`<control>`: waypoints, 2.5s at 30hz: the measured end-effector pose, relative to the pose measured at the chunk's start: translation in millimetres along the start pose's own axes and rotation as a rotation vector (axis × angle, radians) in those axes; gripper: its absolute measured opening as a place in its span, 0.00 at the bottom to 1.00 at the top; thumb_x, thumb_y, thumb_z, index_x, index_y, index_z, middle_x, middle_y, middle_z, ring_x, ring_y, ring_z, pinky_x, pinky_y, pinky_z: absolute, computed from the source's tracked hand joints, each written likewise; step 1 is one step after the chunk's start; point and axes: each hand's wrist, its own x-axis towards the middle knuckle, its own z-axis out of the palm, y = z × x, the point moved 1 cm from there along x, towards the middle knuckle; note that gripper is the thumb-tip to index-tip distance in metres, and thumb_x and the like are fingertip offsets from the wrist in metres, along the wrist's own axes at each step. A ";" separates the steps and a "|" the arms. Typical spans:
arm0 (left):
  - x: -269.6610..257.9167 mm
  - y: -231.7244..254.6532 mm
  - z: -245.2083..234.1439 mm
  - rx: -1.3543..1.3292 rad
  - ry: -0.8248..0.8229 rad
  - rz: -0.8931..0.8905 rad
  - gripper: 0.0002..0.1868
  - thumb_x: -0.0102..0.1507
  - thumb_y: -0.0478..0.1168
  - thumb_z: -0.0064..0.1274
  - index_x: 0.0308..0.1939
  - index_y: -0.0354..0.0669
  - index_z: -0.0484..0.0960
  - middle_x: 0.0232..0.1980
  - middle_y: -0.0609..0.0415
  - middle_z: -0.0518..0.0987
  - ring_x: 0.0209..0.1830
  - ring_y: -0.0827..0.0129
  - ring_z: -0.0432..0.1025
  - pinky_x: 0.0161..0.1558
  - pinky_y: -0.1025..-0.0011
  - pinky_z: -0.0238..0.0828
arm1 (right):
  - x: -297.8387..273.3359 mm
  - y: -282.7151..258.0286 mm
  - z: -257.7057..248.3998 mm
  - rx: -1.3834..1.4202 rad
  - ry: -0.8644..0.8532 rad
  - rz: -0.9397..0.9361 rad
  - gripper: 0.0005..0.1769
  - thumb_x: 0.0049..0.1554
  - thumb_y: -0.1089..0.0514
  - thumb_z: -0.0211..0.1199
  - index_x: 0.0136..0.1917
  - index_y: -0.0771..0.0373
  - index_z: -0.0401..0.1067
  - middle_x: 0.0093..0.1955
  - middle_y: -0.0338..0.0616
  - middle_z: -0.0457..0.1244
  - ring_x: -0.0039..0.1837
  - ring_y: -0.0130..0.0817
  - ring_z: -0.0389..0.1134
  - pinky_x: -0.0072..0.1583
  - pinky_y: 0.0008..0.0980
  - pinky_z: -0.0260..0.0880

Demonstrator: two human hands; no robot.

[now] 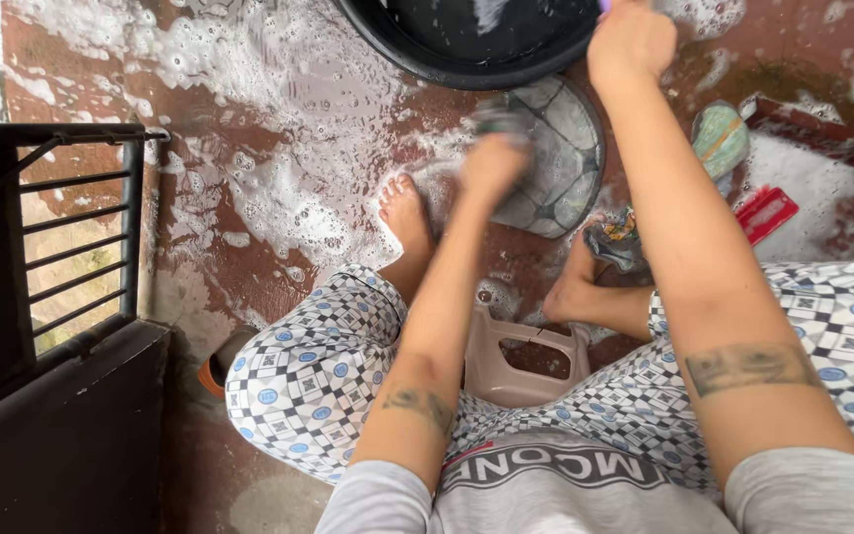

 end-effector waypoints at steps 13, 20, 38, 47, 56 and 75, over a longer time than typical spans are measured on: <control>10.3 -107.4 25.6 -0.626 0.493 -0.061 0.35 0.61 0.58 0.56 0.59 0.32 0.78 0.57 0.35 0.82 0.59 0.48 0.77 0.62 0.59 0.71 | 8.7 -12.4 -40.2 -0.141 -0.332 -0.021 0.40 0.55 0.22 0.64 0.43 0.64 0.80 0.40 0.53 0.71 0.43 0.51 0.73 0.42 0.50 0.70; 13.9 -145.6 67.7 -0.354 0.533 -0.030 0.26 0.61 0.48 0.55 0.59 0.39 0.81 0.49 0.45 0.84 0.40 0.59 0.77 0.46 0.61 0.75 | -50.2 -54.0 -30.8 0.545 -0.330 0.169 0.29 0.56 0.30 0.66 0.44 0.59 0.79 0.39 0.50 0.70 0.43 0.49 0.72 0.47 0.46 0.69; 84.4 -73.0 106.9 -1.133 0.203 -0.047 0.13 0.68 0.42 0.42 0.42 0.38 0.80 0.38 0.52 0.81 0.37 0.67 0.73 0.41 0.64 0.71 | -200.6 -80.3 159.2 0.325 0.068 -0.120 0.43 0.50 0.52 0.57 0.73 0.74 0.48 0.62 0.72 0.60 0.60 0.68 0.66 0.57 0.56 0.70; 62.0 -88.8 125.2 -1.638 -0.101 -0.361 0.16 0.70 0.45 0.42 0.41 0.38 0.81 0.30 0.55 0.75 0.30 0.66 0.69 0.35 0.66 0.68 | -199.0 -111.5 73.8 0.526 -0.399 0.324 0.24 0.67 0.44 0.54 0.69 0.58 0.58 0.51 0.59 0.69 0.52 0.60 0.71 0.52 0.54 0.69; 68.3 -76.6 136.0 -1.625 -0.063 -0.208 0.20 0.72 0.47 0.37 0.50 0.36 0.80 0.44 0.45 0.84 0.41 0.60 0.77 0.44 0.66 0.73 | -198.4 -69.1 94.5 1.515 0.290 0.614 0.20 0.71 0.43 0.47 0.57 0.57 0.74 0.40 0.38 0.61 0.43 0.34 0.64 0.48 0.36 0.65; -8.6 -99.8 136.5 0.220 -0.209 0.115 0.46 0.55 0.53 0.67 0.74 0.74 0.62 0.83 0.35 0.32 0.80 0.32 0.39 0.72 0.51 0.56 | -267.9 261.1 98.3 0.630 0.287 1.785 0.41 0.54 0.30 0.59 0.75 0.48 0.63 0.71 0.51 0.65 0.69 0.50 0.70 0.68 0.47 0.70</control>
